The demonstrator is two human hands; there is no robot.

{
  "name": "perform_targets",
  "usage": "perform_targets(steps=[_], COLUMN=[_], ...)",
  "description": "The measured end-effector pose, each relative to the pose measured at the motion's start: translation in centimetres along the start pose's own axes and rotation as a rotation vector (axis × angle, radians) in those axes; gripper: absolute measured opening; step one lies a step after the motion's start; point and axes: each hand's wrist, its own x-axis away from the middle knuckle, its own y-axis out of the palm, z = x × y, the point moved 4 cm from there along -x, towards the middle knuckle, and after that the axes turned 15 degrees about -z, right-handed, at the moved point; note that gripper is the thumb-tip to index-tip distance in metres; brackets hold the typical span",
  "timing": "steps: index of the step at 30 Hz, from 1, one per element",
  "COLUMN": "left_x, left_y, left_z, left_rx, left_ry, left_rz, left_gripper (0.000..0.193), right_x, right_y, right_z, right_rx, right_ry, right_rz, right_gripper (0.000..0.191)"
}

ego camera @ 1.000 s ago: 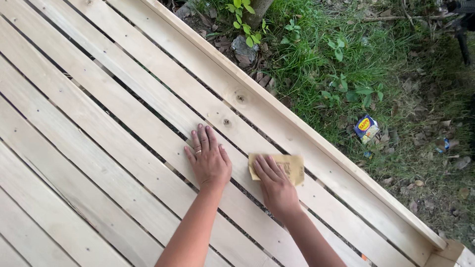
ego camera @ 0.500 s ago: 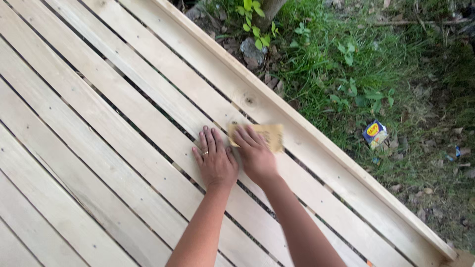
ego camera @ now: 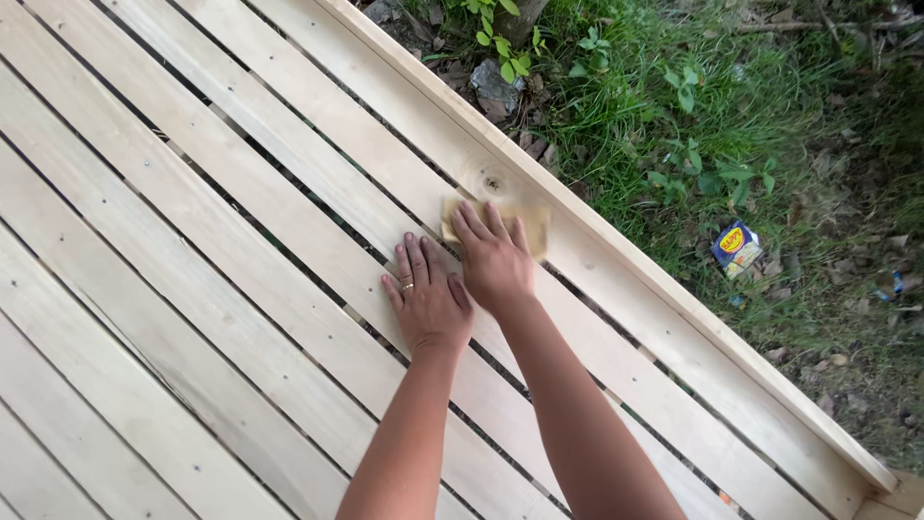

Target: The person sands the slatted wooden surface of a bench frame with a sheet of sandpaper, rubbing it back and forth across the planks and along the edges and corner posts, steadying the frame with the other hand while kneeling beside it outdoors.

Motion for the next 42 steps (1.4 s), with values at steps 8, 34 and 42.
perform_targets(steps=[8, 34, 42], left_x=[0.3, -0.1, 0.1], left_y=[-0.1, 0.6, 0.7], left_z=[0.1, 0.3, 0.3], left_rx=[0.018, -0.017, -0.017], left_ry=[0.027, -0.036, -0.029], left_rz=[0.040, 0.009, 0.014], left_gripper=[0.070, 0.069, 0.070], right_x=[8.5, -0.5, -2.3], right_y=[2.2, -8.5, -5.4], right_z=[3.6, 5.4, 3.4], right_rx=[0.035, 0.028, 0.109], right_ry=[0.123, 0.261, 0.091], right_rz=[0.060, -0.174, -0.097], right_gripper=[0.053, 0.021, 0.018])
